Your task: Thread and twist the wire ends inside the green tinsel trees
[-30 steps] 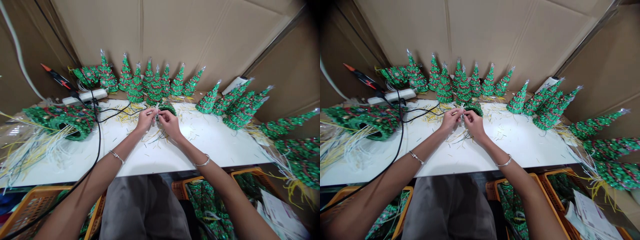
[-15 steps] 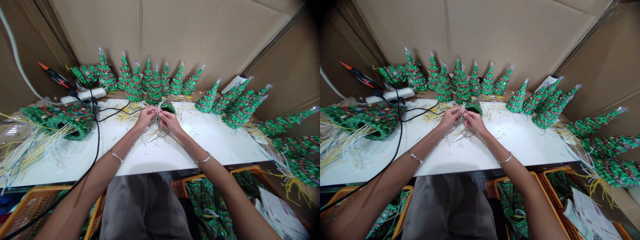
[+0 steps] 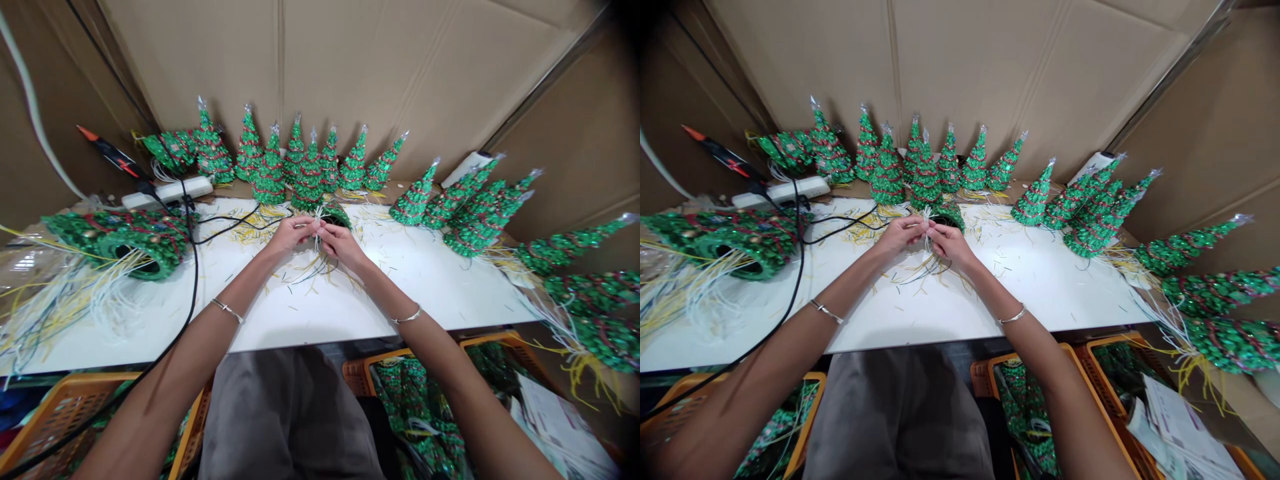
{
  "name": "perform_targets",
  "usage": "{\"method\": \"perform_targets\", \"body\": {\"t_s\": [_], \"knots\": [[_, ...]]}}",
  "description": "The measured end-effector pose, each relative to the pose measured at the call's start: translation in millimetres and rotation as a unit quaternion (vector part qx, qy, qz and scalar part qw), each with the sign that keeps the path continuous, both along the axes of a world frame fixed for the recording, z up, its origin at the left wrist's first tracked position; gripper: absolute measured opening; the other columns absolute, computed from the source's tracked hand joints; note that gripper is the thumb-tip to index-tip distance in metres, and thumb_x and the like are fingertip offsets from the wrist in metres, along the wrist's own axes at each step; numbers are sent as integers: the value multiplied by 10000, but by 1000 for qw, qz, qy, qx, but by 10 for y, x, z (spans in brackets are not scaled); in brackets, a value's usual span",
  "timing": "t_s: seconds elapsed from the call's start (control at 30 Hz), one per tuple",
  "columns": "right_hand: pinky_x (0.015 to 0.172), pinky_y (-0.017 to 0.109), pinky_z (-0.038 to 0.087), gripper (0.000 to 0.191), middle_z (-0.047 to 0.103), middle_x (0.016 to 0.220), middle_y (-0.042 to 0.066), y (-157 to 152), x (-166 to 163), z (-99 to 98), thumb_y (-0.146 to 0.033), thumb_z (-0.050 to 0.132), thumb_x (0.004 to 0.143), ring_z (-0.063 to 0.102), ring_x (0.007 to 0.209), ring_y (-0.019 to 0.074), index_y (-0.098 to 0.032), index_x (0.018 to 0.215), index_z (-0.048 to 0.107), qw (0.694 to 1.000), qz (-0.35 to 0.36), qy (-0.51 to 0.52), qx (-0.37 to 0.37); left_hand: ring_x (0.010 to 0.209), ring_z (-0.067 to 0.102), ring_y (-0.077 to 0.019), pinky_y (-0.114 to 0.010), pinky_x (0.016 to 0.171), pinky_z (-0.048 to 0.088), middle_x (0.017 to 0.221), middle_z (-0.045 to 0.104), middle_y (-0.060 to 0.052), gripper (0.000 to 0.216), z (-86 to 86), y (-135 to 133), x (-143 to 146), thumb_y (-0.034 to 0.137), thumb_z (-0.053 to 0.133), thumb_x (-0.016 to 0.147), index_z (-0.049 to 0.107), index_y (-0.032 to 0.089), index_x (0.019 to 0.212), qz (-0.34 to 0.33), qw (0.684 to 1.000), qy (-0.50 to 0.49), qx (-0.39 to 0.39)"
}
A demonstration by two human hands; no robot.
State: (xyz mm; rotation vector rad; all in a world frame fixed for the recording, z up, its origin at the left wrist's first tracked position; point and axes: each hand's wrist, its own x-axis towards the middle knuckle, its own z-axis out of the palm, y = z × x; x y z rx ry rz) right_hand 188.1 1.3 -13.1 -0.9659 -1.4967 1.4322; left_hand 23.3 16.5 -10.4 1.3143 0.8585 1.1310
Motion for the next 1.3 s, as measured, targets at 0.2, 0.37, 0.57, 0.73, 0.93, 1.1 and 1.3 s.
{"method": "perform_targets", "body": {"t_s": [0.2, 0.37, 0.57, 0.73, 0.93, 1.1, 1.3], "knots": [[380, 216, 200, 437, 480, 450, -71, -27, 19, 62, -574, 620, 814, 311, 346, 63, -154, 933, 628, 998, 6, -63, 19, 531, 461, -67, -236, 468, 304, 747, 604, -25, 406, -37, 24, 3, 535, 820, 613, 739, 149, 711, 25, 998, -5, 58], [513, 226, 345, 267, 534, 554, -39, -86, 113, 166, -416, 577, 867, 463, 493, 98, -163, 918, 643, 970, -89, -158, 163, 557, 465, -73, -244, 509, 356, 763, 597, -24, 385, -31, 23, 16, 523, 811, 622, 743, 151, 694, 69, 994, -8, 82], [541, 238, 263, 186, 449, 504, -56, -123, 361, 295, -263, 587, 831, 334, 486, 69, -155, 817, 738, 883, 74, -398, 235, 508, 436, -66, -242, 492, 319, 654, 564, 4, 359, -41, 20, 12, 492, 810, 645, 762, 157, 762, 71, 995, -13, 69], [558, 251, 281, 217, 536, 553, -34, -180, 438, 406, -297, 591, 849, 351, 509, 79, -169, 910, 755, 879, 111, -392, 248, 499, 438, -77, -245, 478, 287, 588, 551, 8, 350, -77, 53, 3, 495, 795, 672, 766, 163, 782, 77, 995, -3, 58], [605, 246, 316, 253, 709, 743, -2, -177, 400, 342, -203, 563, 825, 491, 568, 97, -249, 948, 779, 823, 157, -483, 256, 489, 432, -70, -246, 462, 251, 617, 582, -2, 367, -102, 62, 17, 512, 786, 673, 767, 166, 796, 71, 996, 3, 57], [587, 258, 268, 238, 709, 754, 0, -215, 368, 324, -227, 520, 838, 524, 613, 121, -268, 938, 732, 779, 125, -550, 274, 488, 438, -73, -241, 458, 250, 599, 582, 0, 388, -87, 38, 17, 532, 786, 661, 763, 168, 792, 75, 996, 13, 49], [565, 269, 228, 215, 680, 723, 4, -239, 376, 329, -256, 533, 808, 482, 578, 127, -261, 974, 669, 759, 90, -585, 273, 486, 430, -82, -247, 457, 243, 548, 561, 6, 369, -69, 17, 20, 527, 784, 672, 757, 174, 780, 76, 996, 22, 44]]}}
